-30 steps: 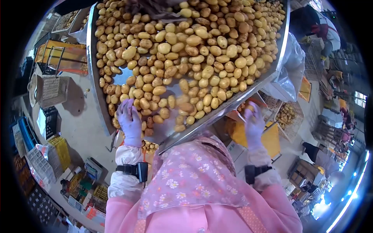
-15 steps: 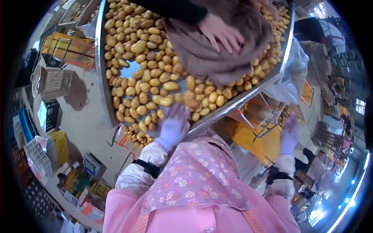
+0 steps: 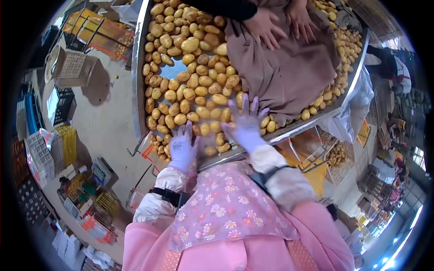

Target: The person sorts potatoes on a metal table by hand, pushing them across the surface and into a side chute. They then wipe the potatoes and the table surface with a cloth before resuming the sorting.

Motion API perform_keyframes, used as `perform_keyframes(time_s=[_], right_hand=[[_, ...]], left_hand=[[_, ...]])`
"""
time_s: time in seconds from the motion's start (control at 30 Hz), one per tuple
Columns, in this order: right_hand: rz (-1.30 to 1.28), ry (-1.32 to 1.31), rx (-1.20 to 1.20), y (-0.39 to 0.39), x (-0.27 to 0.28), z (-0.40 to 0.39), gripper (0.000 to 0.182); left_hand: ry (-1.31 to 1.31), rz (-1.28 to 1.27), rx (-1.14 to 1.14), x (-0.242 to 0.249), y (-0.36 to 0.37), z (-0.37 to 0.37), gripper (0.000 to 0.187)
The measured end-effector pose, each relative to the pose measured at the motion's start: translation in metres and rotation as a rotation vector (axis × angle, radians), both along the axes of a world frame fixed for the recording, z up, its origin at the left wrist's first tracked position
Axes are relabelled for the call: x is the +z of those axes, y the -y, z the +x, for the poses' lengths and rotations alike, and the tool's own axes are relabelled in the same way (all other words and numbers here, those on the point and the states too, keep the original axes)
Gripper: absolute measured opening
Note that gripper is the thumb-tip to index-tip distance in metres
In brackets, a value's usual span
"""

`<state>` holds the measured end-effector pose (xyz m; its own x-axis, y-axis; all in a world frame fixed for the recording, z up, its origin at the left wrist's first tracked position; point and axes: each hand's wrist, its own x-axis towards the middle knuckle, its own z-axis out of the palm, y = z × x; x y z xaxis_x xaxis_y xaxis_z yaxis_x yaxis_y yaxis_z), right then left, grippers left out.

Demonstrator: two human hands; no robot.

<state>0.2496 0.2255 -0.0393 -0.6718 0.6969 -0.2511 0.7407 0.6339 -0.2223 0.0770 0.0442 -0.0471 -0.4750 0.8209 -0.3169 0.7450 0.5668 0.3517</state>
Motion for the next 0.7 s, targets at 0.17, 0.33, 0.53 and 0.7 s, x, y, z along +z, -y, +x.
perform_keyframes(time_s=[0.17,0.33,0.53,0.7], right_hand=[[0.073,0.017,0.382,-0.015,-0.006,-0.03,0.06],[-0.071,-0.036,0.594,-0.049,0.022,0.032,0.058],[-0.991,-0.921,-0.373,0.038,0.002,-0.036,0.05],[-0.689,-0.77,-0.598,-0.046,0.002,0.075,0.027]], left_hand=[[0.035,0.033,0.118,0.008,-0.023,0.009,0.057],[0.074,0.34,0.129,0.021,-0.015,-0.001,0.053],[0.325,0.416,-0.06,0.056,-0.065,0.016,0.059],[0.136,0.505,-0.164,0.041,-0.073,-0.047,0.033]])
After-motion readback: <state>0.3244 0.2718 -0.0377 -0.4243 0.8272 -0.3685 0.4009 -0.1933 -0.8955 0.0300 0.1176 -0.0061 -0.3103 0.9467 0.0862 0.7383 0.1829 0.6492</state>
